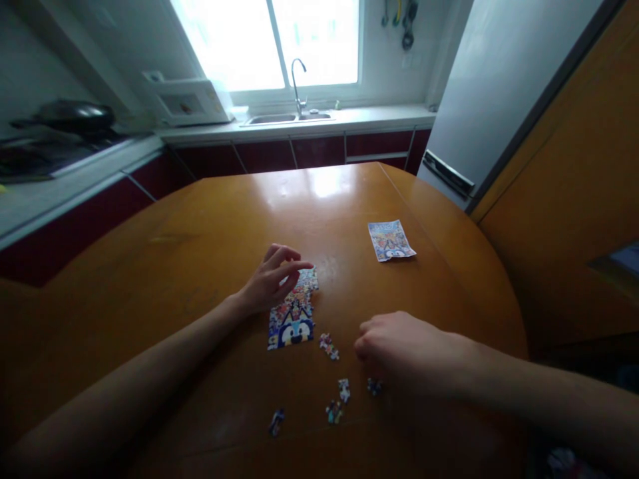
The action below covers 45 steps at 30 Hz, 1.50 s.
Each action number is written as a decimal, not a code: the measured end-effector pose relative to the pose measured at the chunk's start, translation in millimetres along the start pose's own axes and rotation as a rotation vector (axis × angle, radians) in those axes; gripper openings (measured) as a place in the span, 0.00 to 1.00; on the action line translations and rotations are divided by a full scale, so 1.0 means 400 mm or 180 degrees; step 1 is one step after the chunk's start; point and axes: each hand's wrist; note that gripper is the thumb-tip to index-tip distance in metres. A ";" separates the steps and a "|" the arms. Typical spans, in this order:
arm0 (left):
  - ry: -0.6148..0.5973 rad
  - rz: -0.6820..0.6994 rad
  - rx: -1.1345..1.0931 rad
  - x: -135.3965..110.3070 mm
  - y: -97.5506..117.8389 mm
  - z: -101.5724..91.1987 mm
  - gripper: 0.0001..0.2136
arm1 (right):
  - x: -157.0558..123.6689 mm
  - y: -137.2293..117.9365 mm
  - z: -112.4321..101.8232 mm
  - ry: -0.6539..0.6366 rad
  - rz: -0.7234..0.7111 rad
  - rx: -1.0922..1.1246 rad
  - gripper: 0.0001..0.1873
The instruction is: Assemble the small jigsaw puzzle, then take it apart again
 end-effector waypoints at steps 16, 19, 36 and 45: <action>0.0133 0.0019 0.0009 -0.001 -0.005 0.005 0.14 | -0.016 -0.004 0.067 0.0455 -0.0230 0.0581 0.07; 0.0164 -0.0001 0.0152 -0.002 -0.005 0.006 0.12 | 0.040 0.038 0.052 0.1050 -0.0189 0.1041 0.06; 0.0070 0.0250 -0.0145 0.003 0.016 0.001 0.11 | 0.288 0.110 0.099 0.2424 0.0043 0.2992 0.18; -0.0008 0.0276 -0.0265 0.008 0.029 0.001 0.06 | 0.283 0.116 0.092 0.2783 -0.0011 0.2054 0.09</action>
Point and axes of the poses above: each hand's wrist, its own x-axis towards the middle knuckle, its own z-axis out of the palm, y = z × x, and after that the axes turned 11 degrees about -x, right-handed
